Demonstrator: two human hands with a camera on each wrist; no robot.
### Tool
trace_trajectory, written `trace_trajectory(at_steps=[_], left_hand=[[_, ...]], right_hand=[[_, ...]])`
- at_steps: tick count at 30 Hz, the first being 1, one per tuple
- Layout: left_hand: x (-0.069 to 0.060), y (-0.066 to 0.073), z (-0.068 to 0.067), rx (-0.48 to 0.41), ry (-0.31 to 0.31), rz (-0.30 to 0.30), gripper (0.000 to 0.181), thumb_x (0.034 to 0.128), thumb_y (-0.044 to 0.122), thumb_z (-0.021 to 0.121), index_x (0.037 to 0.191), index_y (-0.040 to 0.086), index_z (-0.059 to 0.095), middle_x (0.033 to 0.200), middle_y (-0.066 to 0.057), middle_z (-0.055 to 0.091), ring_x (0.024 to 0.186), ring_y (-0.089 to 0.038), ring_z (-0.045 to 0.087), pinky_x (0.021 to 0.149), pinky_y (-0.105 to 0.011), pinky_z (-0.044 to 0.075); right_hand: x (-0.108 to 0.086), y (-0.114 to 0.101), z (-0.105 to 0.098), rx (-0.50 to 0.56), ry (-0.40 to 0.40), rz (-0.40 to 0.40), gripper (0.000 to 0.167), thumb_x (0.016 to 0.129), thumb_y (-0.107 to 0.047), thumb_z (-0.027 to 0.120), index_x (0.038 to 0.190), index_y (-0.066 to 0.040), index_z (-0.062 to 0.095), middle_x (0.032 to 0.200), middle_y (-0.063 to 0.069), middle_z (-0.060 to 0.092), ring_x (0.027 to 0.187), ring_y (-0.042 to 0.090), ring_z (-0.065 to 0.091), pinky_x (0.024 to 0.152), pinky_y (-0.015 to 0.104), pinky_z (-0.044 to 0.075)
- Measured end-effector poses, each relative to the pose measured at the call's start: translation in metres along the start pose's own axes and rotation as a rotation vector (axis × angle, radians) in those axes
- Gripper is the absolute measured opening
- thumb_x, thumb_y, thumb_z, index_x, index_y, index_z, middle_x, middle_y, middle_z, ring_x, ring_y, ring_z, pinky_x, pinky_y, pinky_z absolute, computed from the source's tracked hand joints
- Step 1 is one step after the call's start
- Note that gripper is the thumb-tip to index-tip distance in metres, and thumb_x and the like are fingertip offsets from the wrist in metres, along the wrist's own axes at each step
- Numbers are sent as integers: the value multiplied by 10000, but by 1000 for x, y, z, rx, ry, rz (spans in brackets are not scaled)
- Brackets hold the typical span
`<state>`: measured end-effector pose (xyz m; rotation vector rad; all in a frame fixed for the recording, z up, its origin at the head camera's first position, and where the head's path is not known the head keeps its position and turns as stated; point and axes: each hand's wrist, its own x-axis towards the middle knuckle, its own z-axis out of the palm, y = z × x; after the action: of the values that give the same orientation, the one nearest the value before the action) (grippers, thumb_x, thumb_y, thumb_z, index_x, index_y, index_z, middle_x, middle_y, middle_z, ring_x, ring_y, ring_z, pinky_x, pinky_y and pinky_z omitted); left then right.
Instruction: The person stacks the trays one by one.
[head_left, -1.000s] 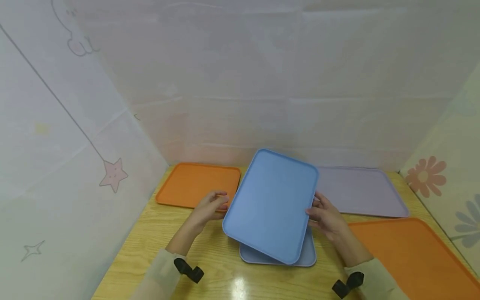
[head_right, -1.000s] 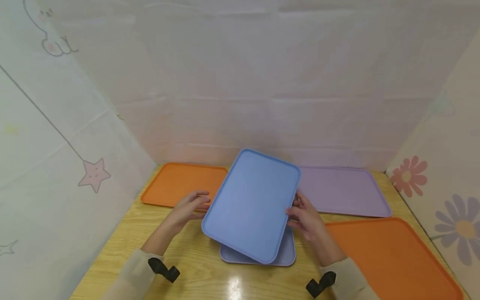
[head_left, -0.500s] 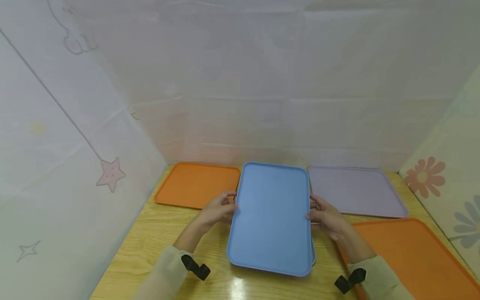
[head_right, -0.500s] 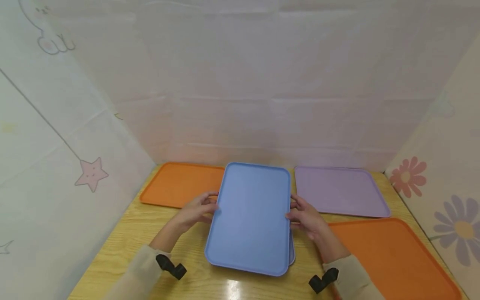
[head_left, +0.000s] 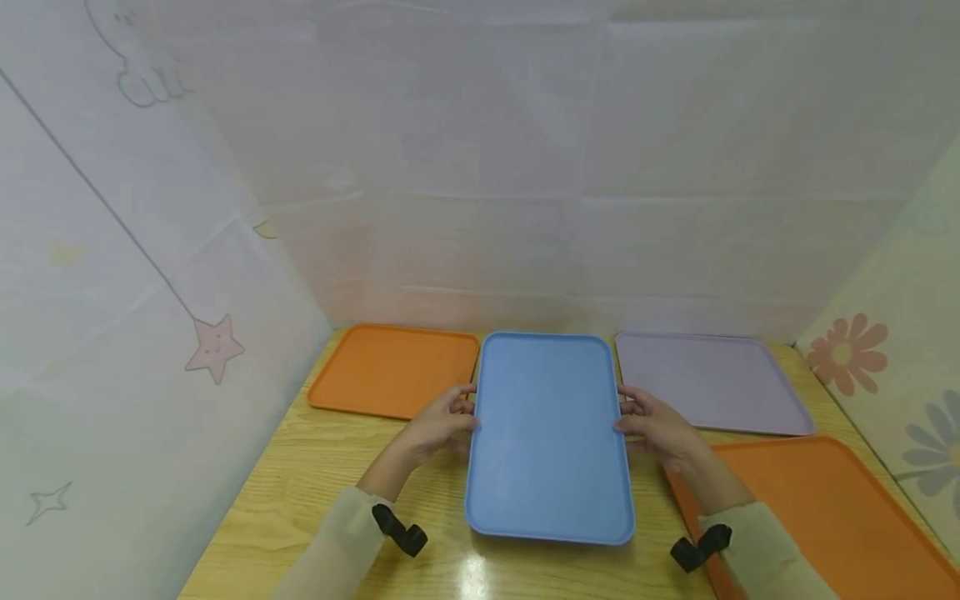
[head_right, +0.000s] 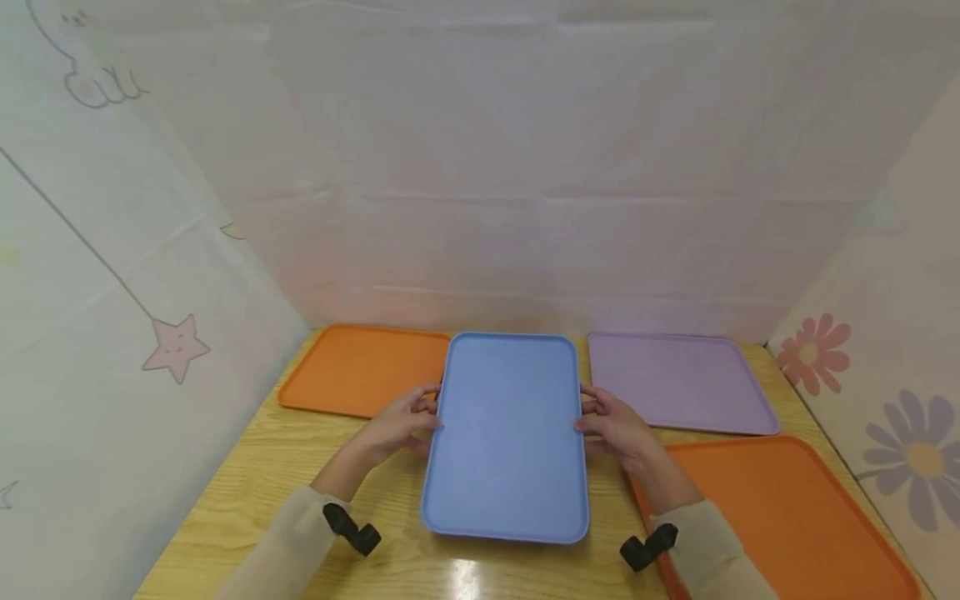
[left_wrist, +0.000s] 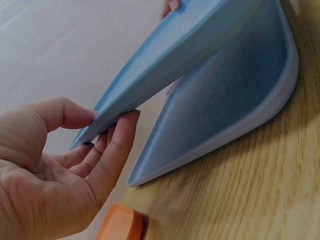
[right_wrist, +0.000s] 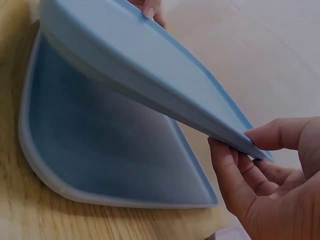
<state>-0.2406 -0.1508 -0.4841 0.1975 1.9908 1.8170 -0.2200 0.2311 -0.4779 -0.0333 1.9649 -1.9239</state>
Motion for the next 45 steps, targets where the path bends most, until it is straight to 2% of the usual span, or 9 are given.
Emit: trace_trajectory(at_steps=[6, 19, 29, 34, 45], left_hand=[[9, -1, 1, 1, 17, -21, 732, 893, 38, 679, 1539, 65, 337, 1172, -183, 544, 978, -258, 597, 675, -420, 613], [23, -6, 6, 38, 41, -46, 706, 892, 5, 658, 1525, 36, 346, 1187, -205, 536, 980, -276, 593, 656, -413, 610], [33, -11, 7, 87, 43, -55, 714, 901, 13, 644, 1540, 13, 324, 1179, -206, 536, 926, -264, 626, 667, -464, 611], [38, -14, 9, 117, 43, -61, 723, 891, -14, 622, 1542, -13, 308, 1120, -186, 521, 860, -257, 629, 699, -534, 606], [38, -13, 13, 148, 35, -73, 722, 894, -35, 595, 1549, -26, 290, 1083, -176, 496, 840, -252, 620, 668, -488, 614]], right_hand=[[7, 0, -1, -55, 33, 11, 817, 924, 1, 646, 1596, 18, 181, 1177, 139, 558, 955, 171, 618, 837, 410, 584], [24, 12, -2, -126, 75, 47, 786, 898, 22, 649, 1571, 48, 243, 1192, 193, 527, 965, 228, 610, 813, 383, 574], [30, 15, -2, -213, 102, 49, 787, 882, 40, 645, 1559, 78, 246, 1258, 274, 545, 974, 242, 652, 809, 412, 600], [35, 20, -3, -238, 115, 58, 763, 883, 33, 647, 1551, 68, 279, 1249, 268, 561, 936, 247, 657, 768, 405, 604], [38, 22, -5, -258, 141, 89, 735, 876, 20, 667, 1533, 56, 338, 1149, 208, 593, 886, 220, 648, 731, 367, 598]])
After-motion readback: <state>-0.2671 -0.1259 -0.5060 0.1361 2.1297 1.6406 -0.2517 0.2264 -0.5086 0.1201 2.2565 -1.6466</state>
